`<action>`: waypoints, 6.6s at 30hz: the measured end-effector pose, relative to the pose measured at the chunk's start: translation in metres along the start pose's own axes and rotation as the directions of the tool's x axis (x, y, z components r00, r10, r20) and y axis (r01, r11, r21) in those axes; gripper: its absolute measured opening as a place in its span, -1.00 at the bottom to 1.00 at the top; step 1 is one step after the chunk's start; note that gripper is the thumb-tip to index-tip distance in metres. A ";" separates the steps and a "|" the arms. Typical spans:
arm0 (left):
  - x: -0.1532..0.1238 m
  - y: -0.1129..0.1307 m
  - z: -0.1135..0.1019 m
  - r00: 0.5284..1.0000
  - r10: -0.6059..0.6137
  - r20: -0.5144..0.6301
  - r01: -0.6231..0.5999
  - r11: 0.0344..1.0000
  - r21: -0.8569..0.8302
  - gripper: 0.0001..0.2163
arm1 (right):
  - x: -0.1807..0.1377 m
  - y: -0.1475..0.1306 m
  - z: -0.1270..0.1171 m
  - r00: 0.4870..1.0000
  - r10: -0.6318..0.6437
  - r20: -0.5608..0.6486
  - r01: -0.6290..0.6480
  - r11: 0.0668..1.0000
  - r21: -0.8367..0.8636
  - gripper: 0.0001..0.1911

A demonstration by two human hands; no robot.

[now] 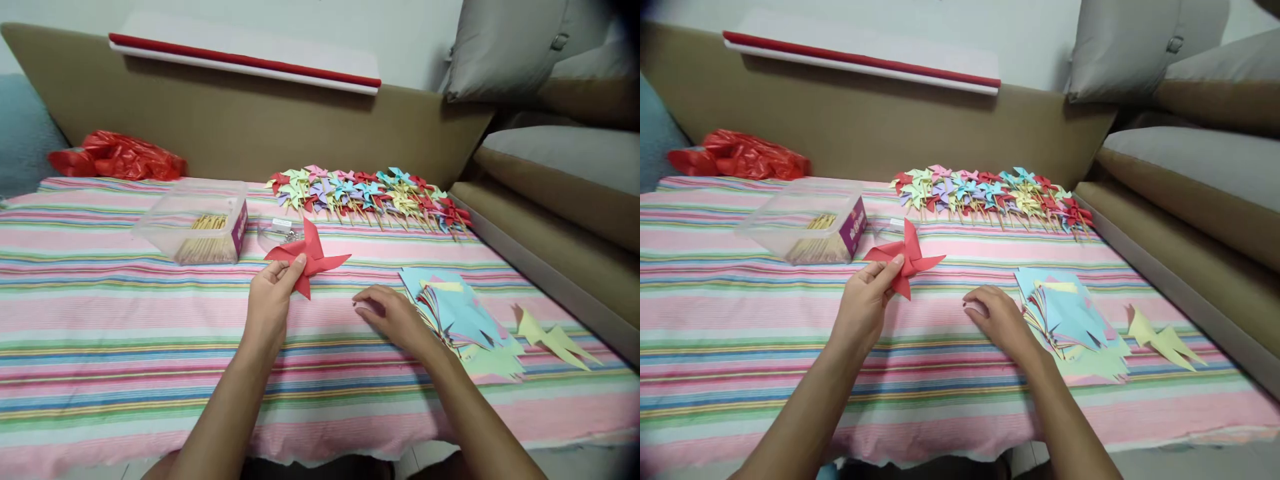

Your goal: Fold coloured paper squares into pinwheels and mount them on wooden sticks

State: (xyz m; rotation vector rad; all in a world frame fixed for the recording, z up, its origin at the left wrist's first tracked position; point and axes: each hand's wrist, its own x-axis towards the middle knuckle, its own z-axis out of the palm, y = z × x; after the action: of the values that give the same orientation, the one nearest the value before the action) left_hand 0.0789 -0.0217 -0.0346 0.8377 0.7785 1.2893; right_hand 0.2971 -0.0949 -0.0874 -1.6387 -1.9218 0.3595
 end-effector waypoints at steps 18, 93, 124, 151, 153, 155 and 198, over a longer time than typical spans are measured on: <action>-0.002 -0.019 -0.001 0.974 0.214 0.078 -0.225 0.851 0.474 -0.71 | -0.004 -0.048 -0.017 0.914 0.208 -0.349 -0.043 0.904 0.424 -0.95; -0.021 -0.027 0.018 0.966 0.070 0.249 -0.159 0.921 0.356 -0.66 | 0.006 -0.077 -0.005 0.878 0.328 -0.347 -0.044 0.778 0.626 -0.92; -0.019 -0.027 0.012 0.869 0.204 0.451 -0.367 0.878 0.309 -0.95 | 0.005 -0.075 -0.006 0.916 0.341 -0.210 -0.031 0.584 0.811 -0.81; -0.018 -0.027 0.007 0.831 0.281 0.480 -0.474 0.808 0.349 -0.96 | 0.008 -0.073 -0.002 0.908 0.337 -0.250 -0.006 0.605 0.796 -0.85; -0.018 -0.028 0.007 0.829 0.292 0.477 -0.486 0.798 0.356 -0.95 | 0.008 -0.073 -0.001 0.905 0.345 -0.250 -0.009 0.602 0.799 -0.84; -0.018 -0.030 0.007 0.828 0.301 0.473 -0.496 0.787 0.368 -0.94 | 0.008 -0.073 0.000 0.901 0.352 -0.254 -0.014 0.608 0.794 -0.85; -0.020 0.018 0.004 0.872 0.409 0.269 -0.489 0.757 0.434 -0.86 | 0.052 -0.115 -0.006 0.937 0.035 -0.347 0.174 0.815 0.553 -0.83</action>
State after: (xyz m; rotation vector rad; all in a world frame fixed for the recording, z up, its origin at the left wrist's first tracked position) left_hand 0.0710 -0.0399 -0.0163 1.6059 0.8160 1.4407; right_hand 0.2041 -0.0701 -0.0058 -1.1283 -1.4132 0.5280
